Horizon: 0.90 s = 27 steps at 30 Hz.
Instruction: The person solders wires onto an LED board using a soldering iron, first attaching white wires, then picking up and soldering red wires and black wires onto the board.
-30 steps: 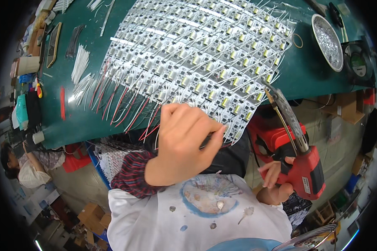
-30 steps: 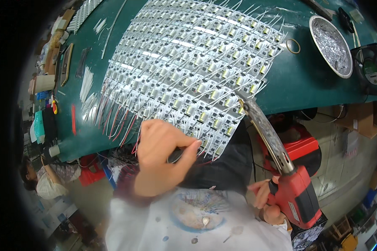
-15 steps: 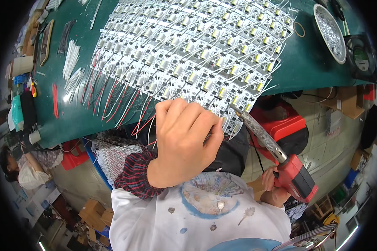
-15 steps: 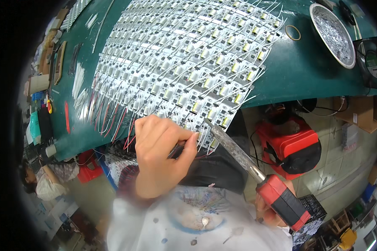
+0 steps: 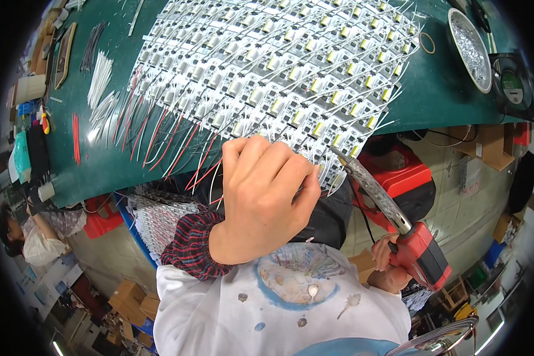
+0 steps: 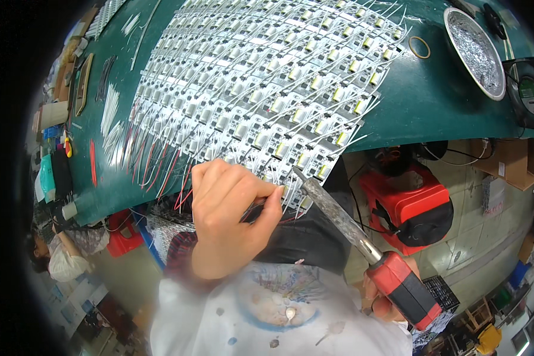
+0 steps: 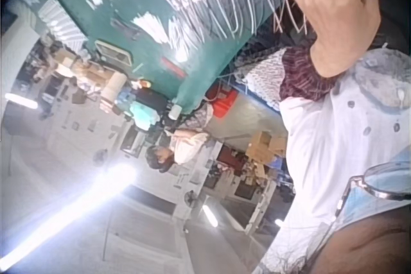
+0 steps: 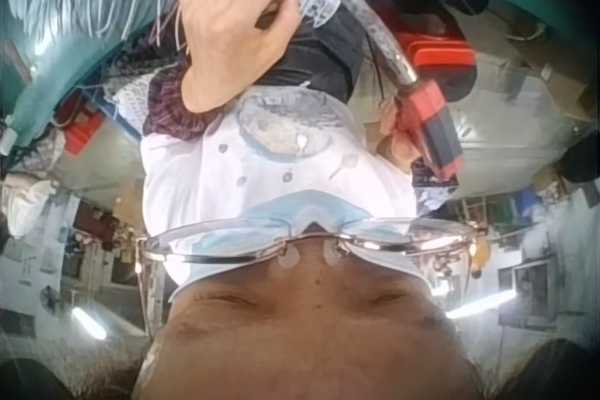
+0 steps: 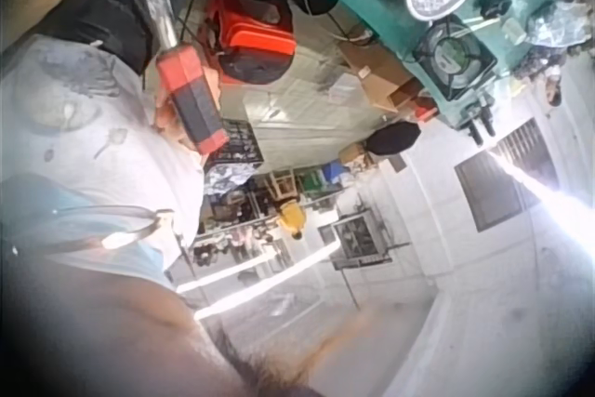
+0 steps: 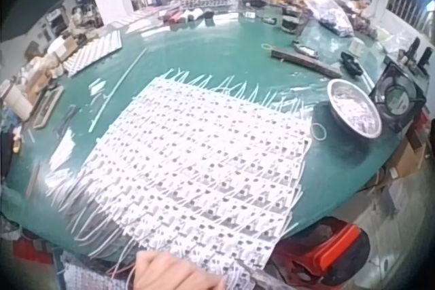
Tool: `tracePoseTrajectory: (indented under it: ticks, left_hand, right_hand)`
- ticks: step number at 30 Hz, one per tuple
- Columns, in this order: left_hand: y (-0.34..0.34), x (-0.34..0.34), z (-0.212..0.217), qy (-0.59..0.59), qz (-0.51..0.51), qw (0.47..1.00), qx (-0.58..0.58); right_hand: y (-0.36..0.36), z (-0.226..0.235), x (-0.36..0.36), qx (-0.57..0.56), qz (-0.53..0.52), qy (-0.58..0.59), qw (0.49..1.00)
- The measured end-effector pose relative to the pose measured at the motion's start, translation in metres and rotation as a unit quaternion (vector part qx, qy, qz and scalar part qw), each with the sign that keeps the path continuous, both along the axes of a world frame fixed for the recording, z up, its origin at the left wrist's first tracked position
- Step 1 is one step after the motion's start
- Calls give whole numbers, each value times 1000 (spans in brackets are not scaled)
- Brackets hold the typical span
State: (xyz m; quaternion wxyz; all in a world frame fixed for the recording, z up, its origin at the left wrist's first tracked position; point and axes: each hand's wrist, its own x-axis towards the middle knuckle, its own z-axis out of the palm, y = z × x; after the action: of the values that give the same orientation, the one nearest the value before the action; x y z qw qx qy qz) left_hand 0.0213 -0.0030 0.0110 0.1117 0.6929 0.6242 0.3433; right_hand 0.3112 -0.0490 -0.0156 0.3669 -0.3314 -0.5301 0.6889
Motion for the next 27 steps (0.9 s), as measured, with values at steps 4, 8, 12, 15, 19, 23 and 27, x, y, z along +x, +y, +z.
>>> tracePoseTrajectory:
  ticks: [4,8,12,15,19,23,27]
  left_hand:
    - [0,0,0,1,2,1000,-1]
    - [-2,-2,-1,2,5,1000,2]
    - [-2,1,-3,-8,-3,1000,6]
    - [-1,1,-1,-14,-3,1000,9]
    - [-1,2,-1,-13,-3,1000,10]
    - [-2,2,-3,-6,2,1000,10]
    - [1,0,-5,-13,-4,1000,14]
  right_hand:
    - [0,-3,-2,30,0,-4,1000]
    - [2,-7,-5,72,6,-8,997]
    - [-7,-10,-6,57,-38,-8,998]
    - [-12,-8,-8,31,-84,-47,995]
    - [0,-3,8,48,-2,-98,994]
    - [4,-10,13,41,58,-64,995]
    - [2,-6,5,88,7,-60,994]
